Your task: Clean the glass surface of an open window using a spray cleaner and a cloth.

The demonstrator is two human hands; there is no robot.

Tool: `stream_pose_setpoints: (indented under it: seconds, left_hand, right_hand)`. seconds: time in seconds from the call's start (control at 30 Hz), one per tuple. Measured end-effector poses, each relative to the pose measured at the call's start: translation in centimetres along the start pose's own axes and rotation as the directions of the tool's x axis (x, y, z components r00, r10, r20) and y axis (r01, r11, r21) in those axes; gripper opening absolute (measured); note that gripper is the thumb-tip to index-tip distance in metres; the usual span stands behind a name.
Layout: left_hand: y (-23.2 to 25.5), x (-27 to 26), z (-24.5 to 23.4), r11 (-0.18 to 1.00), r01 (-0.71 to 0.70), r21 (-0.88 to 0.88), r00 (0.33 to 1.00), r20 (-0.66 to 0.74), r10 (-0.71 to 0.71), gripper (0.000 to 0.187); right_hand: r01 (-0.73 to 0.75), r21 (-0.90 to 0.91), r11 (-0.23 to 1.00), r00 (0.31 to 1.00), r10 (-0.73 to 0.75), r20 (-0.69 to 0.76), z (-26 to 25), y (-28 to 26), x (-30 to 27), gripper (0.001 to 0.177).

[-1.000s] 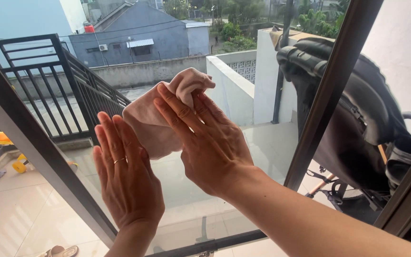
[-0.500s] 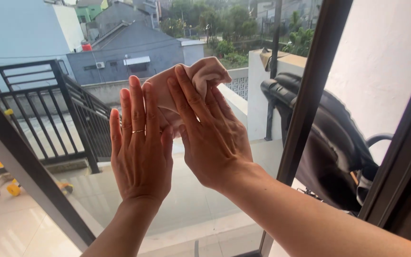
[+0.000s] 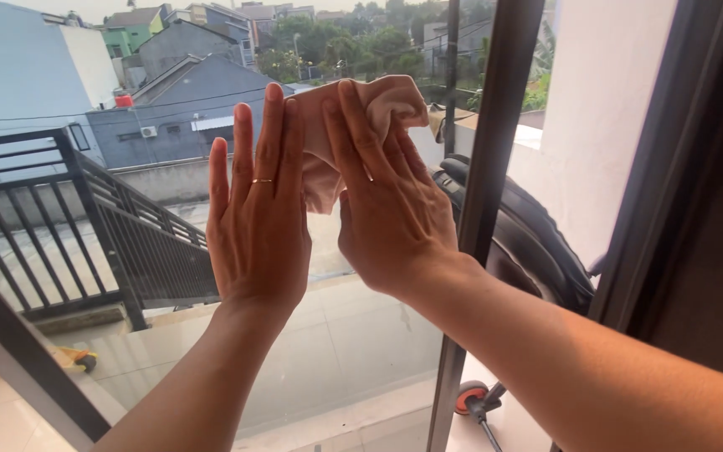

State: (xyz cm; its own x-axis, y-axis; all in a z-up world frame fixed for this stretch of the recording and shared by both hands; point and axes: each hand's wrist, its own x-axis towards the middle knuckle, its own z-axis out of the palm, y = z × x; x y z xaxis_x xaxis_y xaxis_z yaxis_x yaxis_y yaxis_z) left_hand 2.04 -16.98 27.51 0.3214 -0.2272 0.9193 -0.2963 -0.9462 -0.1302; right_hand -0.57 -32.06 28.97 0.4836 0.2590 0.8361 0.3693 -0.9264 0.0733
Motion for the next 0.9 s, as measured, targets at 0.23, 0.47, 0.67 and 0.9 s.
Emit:
stream_pose_setpoints:
  seconds: [0.23, 0.47, 0.67, 0.9]
  left_hand:
    - [3.1, 1.5, 0.1, 0.995, -0.100, 0.011, 0.992, 0.074, 0.099, 0.098]
    - [5.7, 1.1, 1.1, 0.984, -0.178, -0.007, 0.981, 0.071, 0.178, 0.096]
    - [5.7, 0.1, 1.5, 0.968, -0.250, -0.020, 0.966, 0.069, 0.250, 0.095]
    - [4.2, -1.1, 1.6, 0.937, -0.349, -0.002, 0.937, 0.036, 0.349, 0.090]
  right_hand:
    - [-0.167, -0.019, 0.986, 0.979, 0.168, 0.117, -2.1, 2.7, -1.4, 0.091]
    - [-0.240, -0.012, 0.971, 0.943, 0.236, 0.233, -3.3, 5.0, -3.7, 0.092]
    - [-0.278, -0.006, 0.961, 0.928, 0.270, 0.255, -2.6, 5.1, -5.1, 0.099]
    - [-0.243, 0.041, 0.969, 0.956, 0.232, 0.179, 0.1, 4.2, -6.3, 0.105]
